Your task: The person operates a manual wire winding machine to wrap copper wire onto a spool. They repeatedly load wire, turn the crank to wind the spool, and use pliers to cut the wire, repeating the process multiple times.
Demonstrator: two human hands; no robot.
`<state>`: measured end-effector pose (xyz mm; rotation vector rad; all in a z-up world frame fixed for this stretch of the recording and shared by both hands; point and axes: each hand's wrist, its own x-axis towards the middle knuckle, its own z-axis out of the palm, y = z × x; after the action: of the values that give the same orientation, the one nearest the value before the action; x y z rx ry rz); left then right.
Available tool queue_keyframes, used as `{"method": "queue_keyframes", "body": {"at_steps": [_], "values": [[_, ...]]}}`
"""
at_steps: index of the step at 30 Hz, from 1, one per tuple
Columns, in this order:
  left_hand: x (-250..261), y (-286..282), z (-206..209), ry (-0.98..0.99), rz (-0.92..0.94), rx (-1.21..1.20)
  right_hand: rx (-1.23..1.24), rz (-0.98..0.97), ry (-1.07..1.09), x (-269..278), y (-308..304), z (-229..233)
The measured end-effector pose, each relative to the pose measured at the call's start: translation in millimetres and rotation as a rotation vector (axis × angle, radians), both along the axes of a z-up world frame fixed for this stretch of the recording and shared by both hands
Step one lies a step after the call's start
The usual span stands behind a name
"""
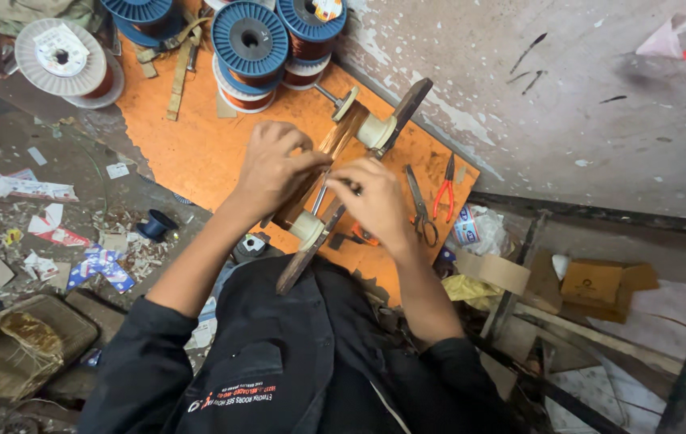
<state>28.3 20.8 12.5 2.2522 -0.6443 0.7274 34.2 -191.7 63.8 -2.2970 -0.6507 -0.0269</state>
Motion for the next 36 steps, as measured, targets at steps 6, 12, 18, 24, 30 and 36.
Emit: {"method": "queue_keyframes", "body": {"at_steps": [6,12,18,24,30,36], "values": [[-16,2,-8,0.019,-0.073,0.191,0.011,-0.012,0.058,13,3,2],[-11,-3,-10,0.071,0.027,0.019,-0.141,0.039,-0.115,9,4,-8],[-2,-5,1,0.13,0.019,-0.013,-0.01,-0.072,0.13,-4,-2,4],[-13,-11,12,0.121,0.079,0.13,0.156,-0.231,0.26,-8,-40,6],[1,0,-27,0.293,0.096,-0.15,0.279,-0.336,0.323,-11,-88,-29],[-1,50,-122,0.639,0.367,-0.977,0.432,-0.498,0.388,-14,-154,-71]]}}
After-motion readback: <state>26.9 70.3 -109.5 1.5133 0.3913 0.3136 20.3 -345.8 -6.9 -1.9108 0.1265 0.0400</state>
